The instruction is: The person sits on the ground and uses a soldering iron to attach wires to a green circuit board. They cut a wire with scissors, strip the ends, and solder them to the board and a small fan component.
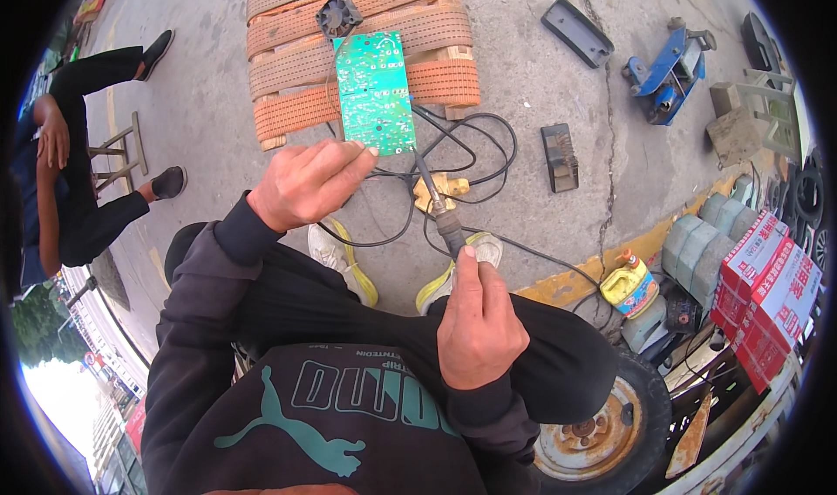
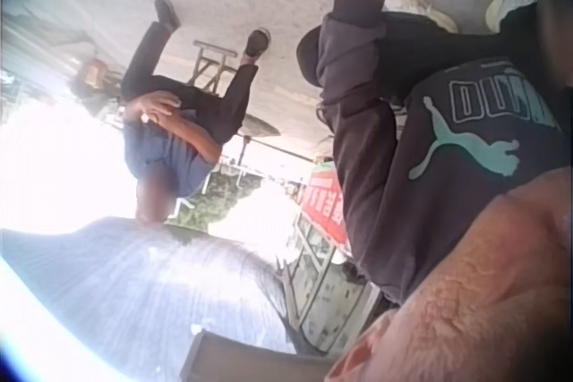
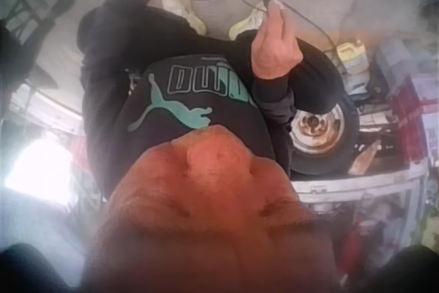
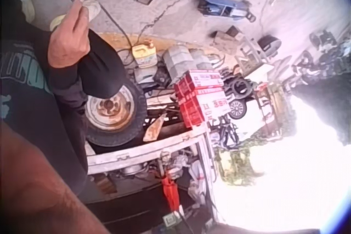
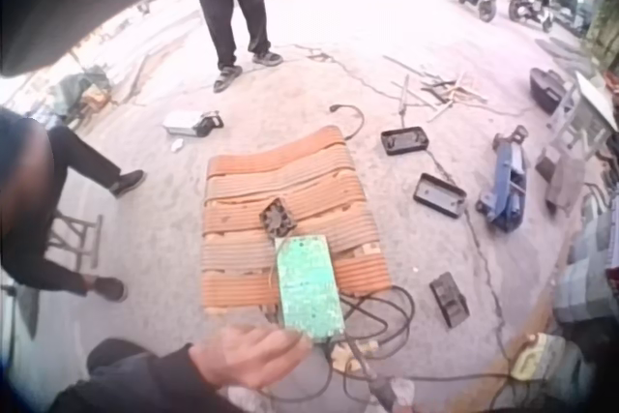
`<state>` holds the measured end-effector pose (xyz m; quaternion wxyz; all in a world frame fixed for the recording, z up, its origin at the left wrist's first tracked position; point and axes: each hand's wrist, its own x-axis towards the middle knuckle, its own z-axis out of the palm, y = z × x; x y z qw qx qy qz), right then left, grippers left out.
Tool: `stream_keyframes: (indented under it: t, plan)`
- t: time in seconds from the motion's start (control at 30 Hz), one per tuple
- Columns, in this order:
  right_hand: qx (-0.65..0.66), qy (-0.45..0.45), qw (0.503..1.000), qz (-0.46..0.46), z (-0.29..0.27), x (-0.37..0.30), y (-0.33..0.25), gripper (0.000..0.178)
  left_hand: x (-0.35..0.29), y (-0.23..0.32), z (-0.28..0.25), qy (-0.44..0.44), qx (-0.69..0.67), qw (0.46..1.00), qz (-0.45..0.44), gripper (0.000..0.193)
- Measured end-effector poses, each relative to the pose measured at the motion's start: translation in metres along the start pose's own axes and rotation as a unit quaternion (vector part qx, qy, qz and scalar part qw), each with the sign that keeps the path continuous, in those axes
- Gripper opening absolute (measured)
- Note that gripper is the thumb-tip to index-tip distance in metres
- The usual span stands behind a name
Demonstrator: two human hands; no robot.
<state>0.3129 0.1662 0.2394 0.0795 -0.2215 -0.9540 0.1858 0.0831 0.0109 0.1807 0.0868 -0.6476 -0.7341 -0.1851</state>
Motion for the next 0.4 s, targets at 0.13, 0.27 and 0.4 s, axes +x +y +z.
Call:
stream_keyframes:
  t: [0.13,0.27,0.4]
  plan:
    - [-0.005,-0.013,1.000,-0.002,0.0000,0.0000,0.0001,0.040,0.0016,-0.0004,0.0000,0.005,-0.005,1.000,0.002,0.037]
    - [-0.072,-0.046,0.996,0.038,-0.0022,0.0023,0.0038,0.040,-0.0003,0.0001,-0.0008,-0.006,0.002,1.000,-0.003,0.037]
    - [-0.011,0.008,1.000,0.024,-0.0027,0.0024,0.0050,0.039,0.0001,-0.0007,0.0000,-0.004,-0.002,1.000,0.001,0.036]
